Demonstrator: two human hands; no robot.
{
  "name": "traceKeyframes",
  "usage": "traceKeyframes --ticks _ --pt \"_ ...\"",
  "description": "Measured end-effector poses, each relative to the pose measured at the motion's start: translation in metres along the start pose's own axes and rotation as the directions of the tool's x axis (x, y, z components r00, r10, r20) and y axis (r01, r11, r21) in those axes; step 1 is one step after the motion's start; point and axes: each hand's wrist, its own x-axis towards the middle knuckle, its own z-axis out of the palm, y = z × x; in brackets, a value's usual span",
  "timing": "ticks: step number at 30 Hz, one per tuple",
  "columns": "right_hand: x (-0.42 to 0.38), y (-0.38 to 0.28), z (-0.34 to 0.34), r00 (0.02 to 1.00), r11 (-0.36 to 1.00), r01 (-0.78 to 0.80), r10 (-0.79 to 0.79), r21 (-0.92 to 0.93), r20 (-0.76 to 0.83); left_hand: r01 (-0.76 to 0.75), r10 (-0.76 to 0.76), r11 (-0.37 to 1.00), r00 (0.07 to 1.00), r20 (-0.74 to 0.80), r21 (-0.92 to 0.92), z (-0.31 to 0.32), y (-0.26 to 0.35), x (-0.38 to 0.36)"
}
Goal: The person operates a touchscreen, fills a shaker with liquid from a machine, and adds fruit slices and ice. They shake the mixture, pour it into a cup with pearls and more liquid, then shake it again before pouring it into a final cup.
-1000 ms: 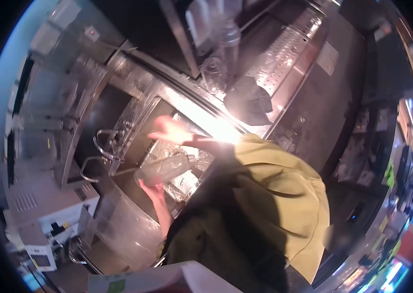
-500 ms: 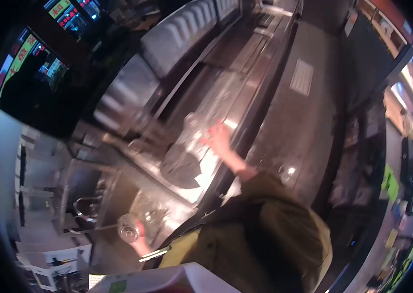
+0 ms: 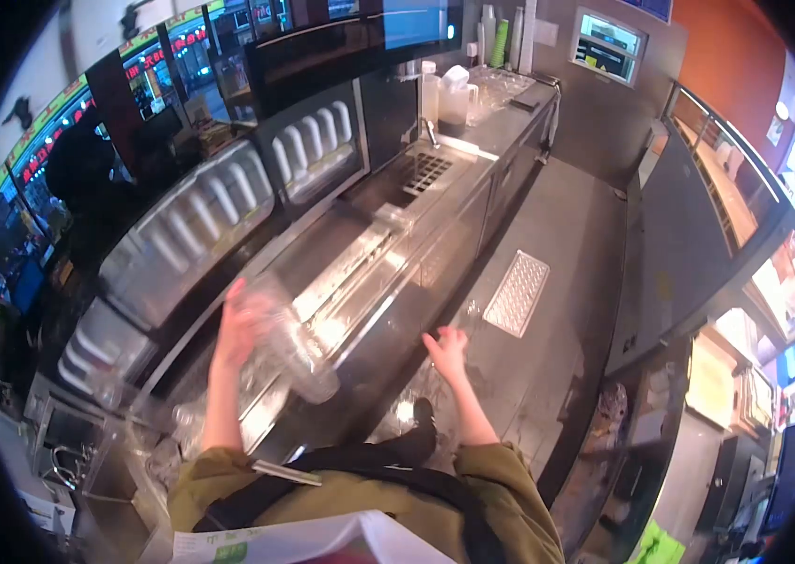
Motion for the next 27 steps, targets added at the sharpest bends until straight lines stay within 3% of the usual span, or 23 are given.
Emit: traceKeyframes --ticks 1,2,3,4,5,6,7,8,9,10,12,14,16,17,18,19,21,22,23,24,26,27 --pt "0.027 0.036 -0.016 0.976 0.986 -0.167 0.165 -0.002 0.143 -0.041 0.037 0.998 0.997 0.069 0.055 0.027 -0.011 0.051" --pt "0.043 0.061 -0.034 0.941 0.942 -0.324 0.331 -0.09 0.074 -0.061 0.047 0.993 0.989 0.138 0.102 0.054 -0.027 0.096" --pt "0.073 0.132 -0.049 0.922 0.928 -0.308 0.346 -0.211 0.172 -0.159 0.134 0.975 0.978 0.162 0.155 0.087 -0.039 0.155" --pt "0.085 0.193 -0.065 0.844 0.833 -0.478 0.523 -0.278 0.118 -0.223 0.189 0.953 0.967 0.17 0.207 0.118 -0.055 0.198" --pt "0.091 0.199 -0.103 0.788 0.794 -0.554 0.597 -0.251 0.152 -0.249 0.207 0.92 0.964 0.166 0.302 0.145 -0.068 0.238" --pt "0.096 0.229 -0.131 0.797 0.806 -0.546 0.584 -0.23 0.153 -0.288 0.24 0.87 0.957 0.165 0.4 0.171 -0.069 0.284" --pt "0.102 0.262 -0.157 0.552 0.574 -0.808 0.816 -0.132 0.17 -0.288 0.247 0.844 0.958 0.149 0.452 0.198 -0.069 0.32" --pt "0.105 0.265 -0.181 0.489 0.496 -0.86 0.868 -0.117 0.09 -0.29 0.256 0.811 0.957 0.138 0.508 0.22 -0.069 0.355" --pt "0.11 0.286 -0.202 0.354 0.355 -0.935 0.93 0.007 0.095 -0.292 0.264 0.814 0.956 0.128 0.502 0.237 -0.074 0.392" --pt "0.112 0.326 -0.217 0.288 0.285 -0.957 0.954 0.048 0.082 -0.298 0.275 0.816 0.954 0.121 0.495 0.249 -0.081 0.428" --pt "0.153 0.342 -0.24 0.124 0.134 -0.983 0.989 -0.125 0.082 -0.188 0.171 0.869 0.982 0.077 0.457 0.264 -0.092 0.493" --pt "0.224 0.354 -0.256 0.314 0.325 -0.934 0.945 -0.148 0.094 -0.182 0.214 0.845 0.977 -0.007 0.502 0.273 -0.105 0.549" --pt "0.337 0.375 -0.257 0.721 0.706 -0.63 0.687 -0.324 0.095 -0.107 0.178 0.88 0.977 -0.113 0.463 0.29 -0.093 0.577" --pt "0.399 0.381 -0.249 0.863 0.827 -0.405 0.487 -0.391 0.137 -0.086 0.149 0.901 0.982 -0.118 0.425 0.287 -0.097 0.603" --pt "0.462 0.305 -0.245 0.948 0.888 -0.206 0.285 -0.411 0.141 -0.127 0.201 0.895 0.97 -0.135 0.427 0.284 -0.104 0.627" --pt "0.516 0.246 -0.238 0.99 0.959 0.014 0.027 -0.283 0.139 -0.158 0.244 0.892 0.957 -0.156 0.424 0.283 -0.115 0.647" --pt "0.604 0.12 -0.219 0.957 0.972 0.231 -0.221 -0.037 0.188 -0.214 0.288 0.904 0.945 -0.158 0.369 0.284 -0.109 0.677" --pt "0.642 0.073 -0.207 0.89 0.909 0.41 -0.417 0.076 0.186 -0.257 0.393 0.829 0.9 -0.19 0.496 0.277 -0.118 0.697" --pt "0.666 0.014 -0.201 0.842 0.863 0.498 -0.505 0.084 0.192 -0.348 0.468 0.792 0.874 -0.132 0.503 0.275 -0.12 0.708" --pt "0.697 -0.024 -0.184 0.653 0.658 0.741 -0.753 0.134 0.081 -0.431 0.536 0.747 0.841 -0.074 0.506 0.276 -0.122 0.712" --pt "0.731 -0.103 -0.166 0.486 0.487 0.853 -0.872 0.186 0.055 -0.457 0.558 0.778 0.818 -0.142 0.431 0.281 -0.122 0.713" --pt "0.743 -0.138 -0.157 0.356 0.347 0.925 -0.934 0.156 -0.028 -0.456 0.592 0.725 0.796 -0.129 0.516 0.284 -0.119 0.71"
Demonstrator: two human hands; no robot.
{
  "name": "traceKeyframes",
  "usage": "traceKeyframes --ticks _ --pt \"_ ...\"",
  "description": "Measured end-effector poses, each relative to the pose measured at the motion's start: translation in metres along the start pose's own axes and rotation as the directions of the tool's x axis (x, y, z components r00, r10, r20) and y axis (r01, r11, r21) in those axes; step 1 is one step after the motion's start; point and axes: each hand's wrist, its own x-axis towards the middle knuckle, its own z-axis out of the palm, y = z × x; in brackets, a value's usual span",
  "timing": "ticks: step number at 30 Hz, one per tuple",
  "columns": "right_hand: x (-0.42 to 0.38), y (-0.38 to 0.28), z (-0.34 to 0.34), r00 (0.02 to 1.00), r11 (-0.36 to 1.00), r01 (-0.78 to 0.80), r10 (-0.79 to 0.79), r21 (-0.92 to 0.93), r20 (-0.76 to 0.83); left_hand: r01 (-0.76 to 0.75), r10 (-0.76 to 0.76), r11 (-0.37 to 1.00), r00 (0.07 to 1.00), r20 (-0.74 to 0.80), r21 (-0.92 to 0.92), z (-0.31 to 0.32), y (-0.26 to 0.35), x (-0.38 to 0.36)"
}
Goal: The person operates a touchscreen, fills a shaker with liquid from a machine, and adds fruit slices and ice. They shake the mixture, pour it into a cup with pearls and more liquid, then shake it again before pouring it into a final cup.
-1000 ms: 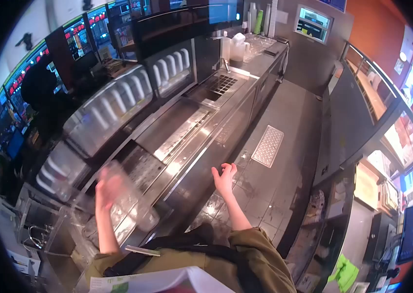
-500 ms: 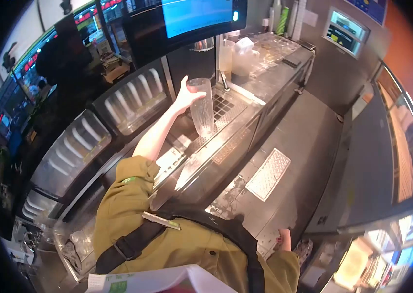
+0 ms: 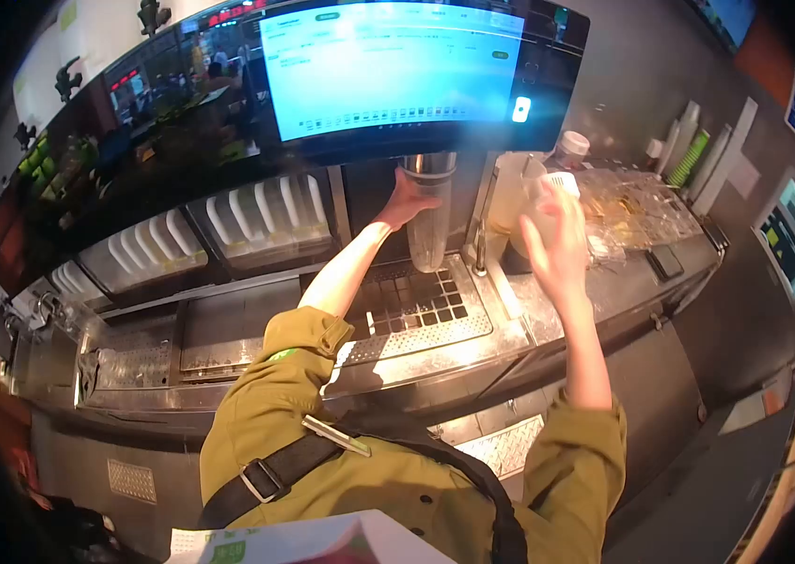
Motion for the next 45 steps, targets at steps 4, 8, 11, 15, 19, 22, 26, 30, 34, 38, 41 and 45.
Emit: traceKeyframes --ticks 4,8,11,15,19,22,26,30,34,38,41,45 --pt "0.086 0.025 0.044 0.959 0.973 0.222 -0.228 -0.058 -0.167 -0.012 0.013 0.999 1.0 0.025 -0.043 0.007 0.008 -0.003" --pt "0.125 0.035 0.066 0.938 0.96 0.272 -0.28 -0.063 -0.204 -0.02 0.02 0.999 1.0 -0.007 0.029 0.004 -0.006 -0.001" --pt "0.133 0.037 0.078 0.93 0.956 0.285 -0.295 -0.076 -0.222 -0.011 0.017 0.97 1.0 -0.02 0.243 0.003 0.001 -0.003" --pt "0.089 0.024 0.054 0.911 0.91 0.265 -0.128 0.32 -0.391 -0.043 0.044 0.997 0.999 -0.02 0.061 -0.003 -0.025 0.003" --pt "-0.066 0.052 0.101 0.973 0.841 0.091 0.038 0.534 -0.226 -0.024 0.029 0.993 0.999 -0.04 0.113 -0.004 -0.029 0.002" --pt "-0.194 0.052 0.136 0.913 0.883 -0.383 0.319 0.272 0.254 0.011 0.0 0.986 0.998 -0.068 0.166 -0.002 -0.02 -0.004" --pt "-0.264 0.039 0.122 0.813 0.816 -0.55 0.472 0.181 0.342 0.088 -0.069 0.971 0.993 -0.095 0.223 -0.002 -0.022 -0.007" --pt "-0.279 0.052 0.098 0.711 0.708 -0.694 0.644 0.129 0.283 0.093 -0.075 0.98 0.991 -0.108 0.175 0.007 -0.023 -0.031" --pt "-0.306 0.07 0.087 0.719 0.709 -0.695 0.677 0.12 0.158 0.196 -0.109 0.912 0.963 -0.248 0.361 0.019 -0.026 -0.061" --pt "-0.316 0.067 0.072 0.694 0.7 -0.713 0.697 0.036 0.182 0.173 -0.081 0.913 0.964 -0.252 0.37 0.024 -0.054 -0.077" --pt "-0.325 0.066 0.07 0.685 0.689 -0.723 0.705 0.053 0.185 0.174 -0.068 0.91 0.958 -0.278 0.376 0.029 -0.062 -0.082" --pt "-0.327 0.07 0.073 0.724 0.732 -0.681 0.664 0.035 0.189 0.199 -0.079 0.906 0.947 -0.313 0.373 0.032 -0.064 -0.083"
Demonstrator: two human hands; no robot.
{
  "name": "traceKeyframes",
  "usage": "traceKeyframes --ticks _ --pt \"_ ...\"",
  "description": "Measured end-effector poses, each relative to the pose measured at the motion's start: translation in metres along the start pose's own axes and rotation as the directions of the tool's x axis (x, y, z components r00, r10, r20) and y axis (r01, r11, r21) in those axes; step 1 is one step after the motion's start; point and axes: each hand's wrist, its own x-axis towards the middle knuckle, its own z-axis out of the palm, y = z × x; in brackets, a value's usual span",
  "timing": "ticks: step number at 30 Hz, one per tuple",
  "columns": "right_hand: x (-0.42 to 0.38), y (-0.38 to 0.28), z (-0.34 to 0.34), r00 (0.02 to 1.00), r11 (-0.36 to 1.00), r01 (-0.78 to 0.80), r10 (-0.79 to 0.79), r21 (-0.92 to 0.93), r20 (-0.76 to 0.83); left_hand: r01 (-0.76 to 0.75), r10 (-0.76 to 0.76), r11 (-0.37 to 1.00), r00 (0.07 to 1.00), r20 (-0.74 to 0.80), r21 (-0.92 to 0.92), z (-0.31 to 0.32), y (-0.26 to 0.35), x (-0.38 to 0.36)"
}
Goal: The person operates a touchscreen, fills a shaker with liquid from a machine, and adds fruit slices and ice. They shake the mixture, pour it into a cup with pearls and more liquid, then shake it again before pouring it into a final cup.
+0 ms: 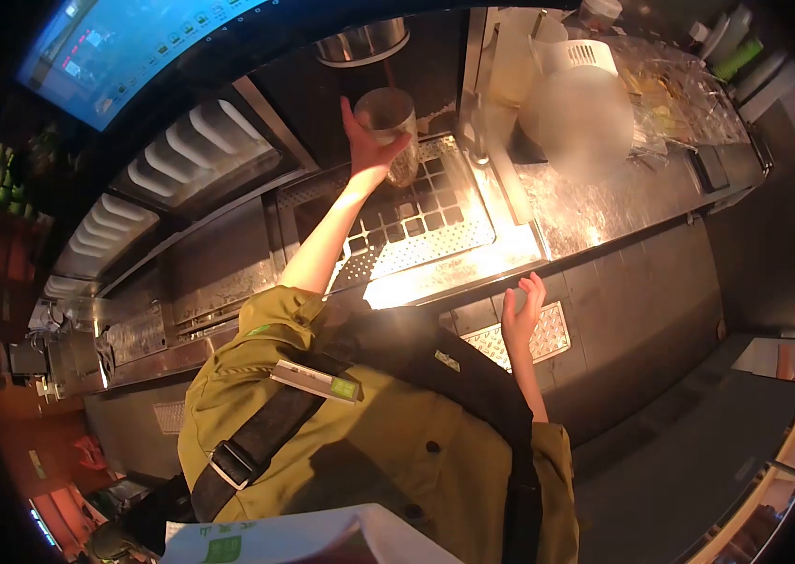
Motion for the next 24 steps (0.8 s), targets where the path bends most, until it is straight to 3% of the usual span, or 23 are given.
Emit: traceKeyframes --ticks 7,24 --pt "0.006 0.004 0.008 0.996 0.993 -0.083 0.081 0.082 0.023 0.063 -0.063 0.993 0.998 0.0 0.096 -0.004 0.018 -0.001" --pt "0.01 0.022 0.001 0.99 0.987 -0.137 0.134 0.086 0.034 0.084 -0.083 0.995 0.996 -0.038 0.051 -0.001 0.013 -0.004"
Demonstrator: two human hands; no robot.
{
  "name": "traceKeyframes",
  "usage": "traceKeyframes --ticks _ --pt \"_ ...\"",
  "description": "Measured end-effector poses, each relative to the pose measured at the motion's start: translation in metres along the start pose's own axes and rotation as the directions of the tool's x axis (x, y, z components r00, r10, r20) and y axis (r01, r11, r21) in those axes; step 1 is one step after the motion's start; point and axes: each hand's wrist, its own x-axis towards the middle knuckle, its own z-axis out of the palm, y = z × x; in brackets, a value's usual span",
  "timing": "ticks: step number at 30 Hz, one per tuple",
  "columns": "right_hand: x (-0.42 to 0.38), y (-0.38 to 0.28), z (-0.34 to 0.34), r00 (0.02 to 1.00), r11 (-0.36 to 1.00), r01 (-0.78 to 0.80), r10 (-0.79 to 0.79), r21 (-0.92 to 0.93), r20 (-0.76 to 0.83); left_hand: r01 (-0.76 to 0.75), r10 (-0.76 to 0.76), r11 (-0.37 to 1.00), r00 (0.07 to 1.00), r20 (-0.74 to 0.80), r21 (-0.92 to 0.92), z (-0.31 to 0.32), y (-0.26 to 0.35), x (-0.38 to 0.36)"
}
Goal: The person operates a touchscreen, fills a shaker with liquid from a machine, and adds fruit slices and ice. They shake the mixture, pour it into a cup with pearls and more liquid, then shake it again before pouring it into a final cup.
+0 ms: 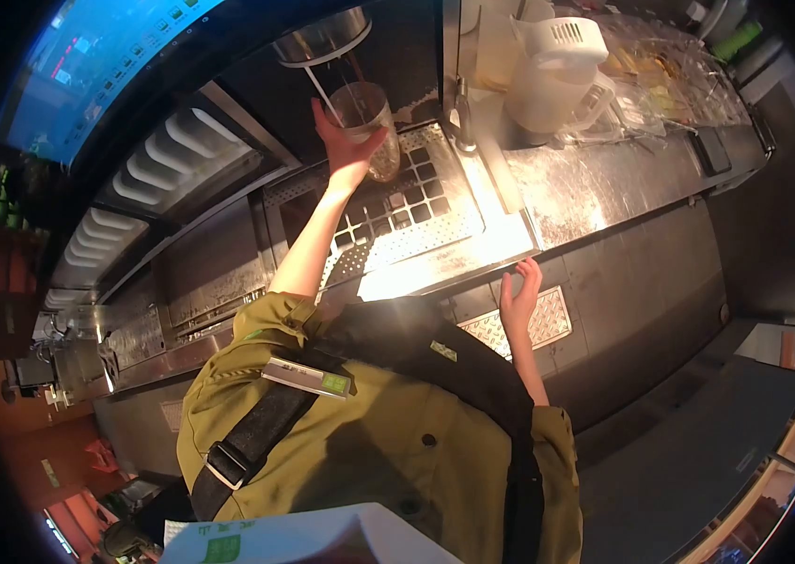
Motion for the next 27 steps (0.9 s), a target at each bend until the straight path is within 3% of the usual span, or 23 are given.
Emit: traceKeyframes --ticks 4,6,7,8,9,10,11,13,14,16,18,20,22,23,24,25,27 --pt "-0.003 0.013 -0.01 1.0 0.999 -0.023 0.023 -0.033 0.007 0.058 -0.049 0.987 0.997 -0.063 0.149 -0.005 0.007 -0.01" --pt "-0.009 0.024 -0.025 0.998 0.996 -0.061 0.059 -0.057 -0.031 -0.124 0.186 0.956 0.957 -0.222 0.266 -0.02 0.003 -0.031" --pt "-0.012 0.032 -0.035 0.994 0.993 -0.086 0.08 -0.075 -0.078 -0.104 0.148 0.982 0.942 -0.303 0.157 -0.022 0.018 -0.048" --pt "-0.021 0.046 -0.044 0.985 0.987 -0.119 0.105 -0.108 -0.134 -0.232 0.314 0.925 0.912 -0.263 0.301 -0.024 0.023 -0.066" --pt "-0.032 0.06 -0.055 0.976 0.969 -0.181 0.155 -0.169 -0.154 -0.411 0.444 0.886 0.885 -0.139 0.214 -0.012 0.049 -0.074" --pt "-0.043 0.073 -0.068 0.958 0.939 -0.254 0.211 -0.233 -0.194 -0.366 0.367 0.929 0.93 0.002 0.053 0.008 0.069 -0.088" --pt "-0.051 0.086 -0.079 0.941 0.933 -0.3 0.257 -0.197 -0.219 -0.42 0.442 0.892 0.887 0.133 -0.166 0.04 0.076 -0.097" --pt "-0.057 0.108 -0.107 0.907 0.921 -0.358 0.304 -0.152 -0.292 -0.284 0.472 0.835 0.81 0.348 -0.472 0.117 0.105 -0.122" --pt "-0.054 0.118 -0.12 0.892 0.919 -0.369 0.31 -0.136 -0.328 -0.228 0.53 0.801 0.701 0.478 -0.553 0.156 0.112 -0.133" --pt "-0.041 0.146 -0.156 0.853 0.89 -0.433 0.352 -0.143 -0.386 -0.047 0.496 0.841 0.466 0.733 -0.539 0.239 0.134 -0.159" --pt "-0.024 0.182 -0.2 0.787 0.904 -0.426 0.351 -0.036 -0.507 -0.137 0.608 0.792 0.103 0.787 -0.595 0.335 0.155 -0.192" --pt "-0.001 0.212 -0.254 0.73 0.907 -0.414 0.379 0.074 -0.569 -0.138 0.532 0.837 -0.018 0.846 -0.529 0.422 0.175 -0.242" --pt "0.029 0.231 -0.318 0.697 0.918 -0.367 0.38 0.153 -0.608 -0.602 0.283 0.714 -0.216 0.934 -0.356 0.509 0.17 -0.3" --pt "0.042 0.244 -0.35 0.695 0.904 -0.373 0.42 0.206 -0.583 -0.701 0.184 0.614 -0.321 0.929 -0.364 0.548 0.162 -0.332" --pt "0.058 0.256 -0.38 0.694 0.888 -0.381 0.459 0.258 -0.555 -0.734 0.051 0.452 -0.545 0.837 -0.506 0.584 0.163 -0.36" --pt "0.076 0.265 -0.409 0.759 0.907 -0.397 0.411 0.141 -0.504 -0.559 0.047 0.473 -0.756 0.653 -0.681 0.608 0.18 -0.374" --pt "0.102 0.278 -0.462 0.865 0.903 -0.421 0.369 -0.091 -0.339 -0.384 0.234 0.499 -0.803 0.548 -0.777 0.646 0.241 -0.378"
